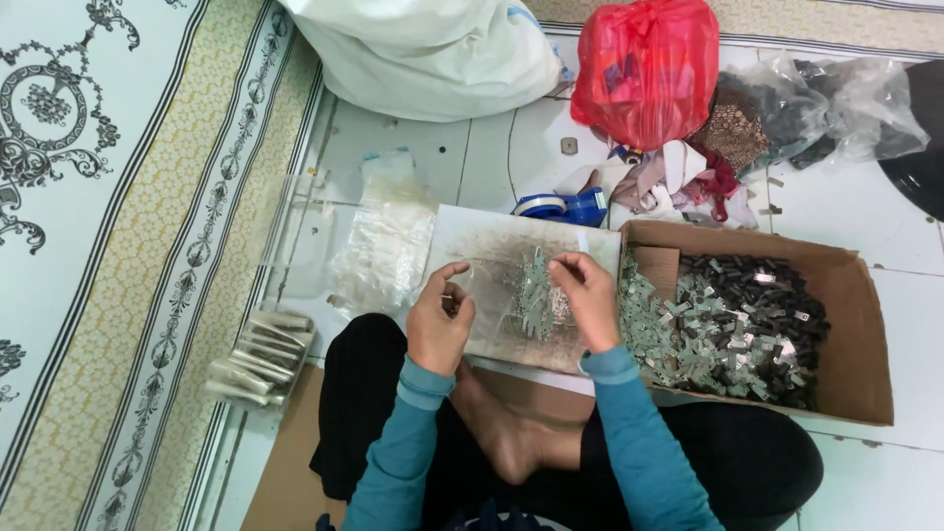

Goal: Picking up small metal parts from a board and placing them into a small plastic bag for packaging.

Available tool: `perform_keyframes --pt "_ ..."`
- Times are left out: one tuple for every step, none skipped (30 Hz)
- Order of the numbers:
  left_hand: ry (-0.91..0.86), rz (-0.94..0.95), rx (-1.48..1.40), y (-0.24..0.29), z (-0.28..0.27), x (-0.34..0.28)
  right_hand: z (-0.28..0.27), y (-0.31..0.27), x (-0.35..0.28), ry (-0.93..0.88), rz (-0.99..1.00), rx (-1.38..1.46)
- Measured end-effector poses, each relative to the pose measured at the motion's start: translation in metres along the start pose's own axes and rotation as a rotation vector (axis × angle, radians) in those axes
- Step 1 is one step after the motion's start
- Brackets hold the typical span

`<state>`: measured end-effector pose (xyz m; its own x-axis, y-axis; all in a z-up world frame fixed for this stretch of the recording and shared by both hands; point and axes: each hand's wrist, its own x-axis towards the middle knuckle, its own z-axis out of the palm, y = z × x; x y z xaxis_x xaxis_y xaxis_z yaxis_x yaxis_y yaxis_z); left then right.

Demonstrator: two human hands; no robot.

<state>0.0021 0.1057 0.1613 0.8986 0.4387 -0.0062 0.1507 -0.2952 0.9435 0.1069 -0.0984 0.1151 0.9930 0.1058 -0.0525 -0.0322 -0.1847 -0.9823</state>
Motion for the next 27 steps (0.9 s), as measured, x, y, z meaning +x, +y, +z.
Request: perform_keyframes --pt "0.0 -0.003 -0.001 -0.003 0.004 0.005 0.004 0.026 0.02 -0.001 0.002 -0.002" --pt "-0.001 0.019 0.005 -0.007 0.009 0.01 0.009 0.051 0.039 -0.011 0.01 -0.186" --pt "-0.003 0.044 0.012 -0.009 0.012 0.017 0.013 0.076 0.06 -0.018 0.016 -0.369" --pt "-0.005 0.044 0.011 -0.008 0.015 0.018 0.021 0.085 0.065 -0.016 0.016 -0.369" --pt "-0.019 0.042 0.019 -0.007 0.017 0.021 0.028 0.092 0.071 -0.037 -0.031 -0.561" --pt "-0.033 0.039 0.026 -0.005 0.019 0.023 0.036 0.099 0.078 -0.057 -0.078 -0.753" --pt "-0.029 0.04 0.025 -0.009 0.021 0.026 0.041 0.106 0.081 -0.058 -0.082 -0.754" --pt "-0.037 0.023 -0.001 -0.013 0.023 0.029 0.047 0.113 0.083 -0.028 -0.096 -0.823" --pt "-0.043 0.003 -0.026 -0.017 0.025 0.03 0.053 0.121 0.084 -0.002 -0.11 -0.892" --pt "-0.037 0.0 -0.027 -0.022 0.026 0.032 0.052 0.13 0.091 -0.008 -0.114 -0.893" --pt "-0.04 -0.013 -0.05 -0.026 0.028 0.033 0.05 0.139 0.097 -0.013 -0.079 -0.863" --pt "-0.044 -0.026 -0.073 -0.031 0.03 0.035 0.048 0.148 0.104 -0.019 -0.044 -0.833" --pt "-0.044 -0.028 -0.075 -0.034 0.031 0.035 0.046 0.156 0.109 -0.019 -0.043 -0.835" --pt "-0.05 -0.048 -0.088 -0.037 0.032 0.036 0.043 0.163 0.113 -0.043 -0.002 -0.784" --pt "-0.057 -0.064 -0.101 -0.04 0.034 0.038 0.039 0.17 0.119 -0.063 0.038 -0.732" --pt "-0.06 -0.062 -0.103 -0.043 0.036 0.04 0.039 0.145 0.111 -0.059 0.037 -0.733" --pt "-0.074 -0.066 -0.094 -0.047 0.037 0.041 0.04 0.12 0.103 -0.065 0.085 -0.743" --pt "-0.089 -0.07 -0.086 -0.05 0.038 0.041 0.04 0.095 0.094 -0.071 0.132 -0.754" --pt "-0.089 -0.072 -0.085 -0.054 0.042 0.043 0.042 0.094 0.097 -0.072 0.134 -0.754" --pt "-0.093 -0.068 -0.097 -0.059 0.045 0.044 0.043 0.092 0.1 -0.076 0.136 -0.816" --pt "-0.097 -0.065 -0.108 -0.063 0.048 0.045 0.045 0.09 0.103 -0.08 0.138 -0.879" --pt "-0.097 -0.067 -0.107 -0.065 0.049 0.044 0.047 0.089 0.103 -0.082 0.14 -0.879" --pt "-0.098 -0.07 -0.1 -0.067 0.051 0.045 0.049 0.086 0.105 -0.093 0.165 -0.864" --pt "-0.098 -0.072 -0.093 -0.068 0.052 0.046 0.051 0.083 0.107 -0.105 0.19 -0.85" --pt "-0.095 -0.068 -0.094 -0.067 0.053 0.047 0.049 0.078 0.106 -0.103 0.185 -0.85" --pt "-0.098 -0.062 -0.099 -0.067 0.053 0.048 0.048 0.072 0.105 -0.109 0.195 -0.83" --pt "-0.102 -0.061 -0.103 -0.067 0.053 0.048 0.047 0.068 0.102 -0.118 0.208 -0.811"
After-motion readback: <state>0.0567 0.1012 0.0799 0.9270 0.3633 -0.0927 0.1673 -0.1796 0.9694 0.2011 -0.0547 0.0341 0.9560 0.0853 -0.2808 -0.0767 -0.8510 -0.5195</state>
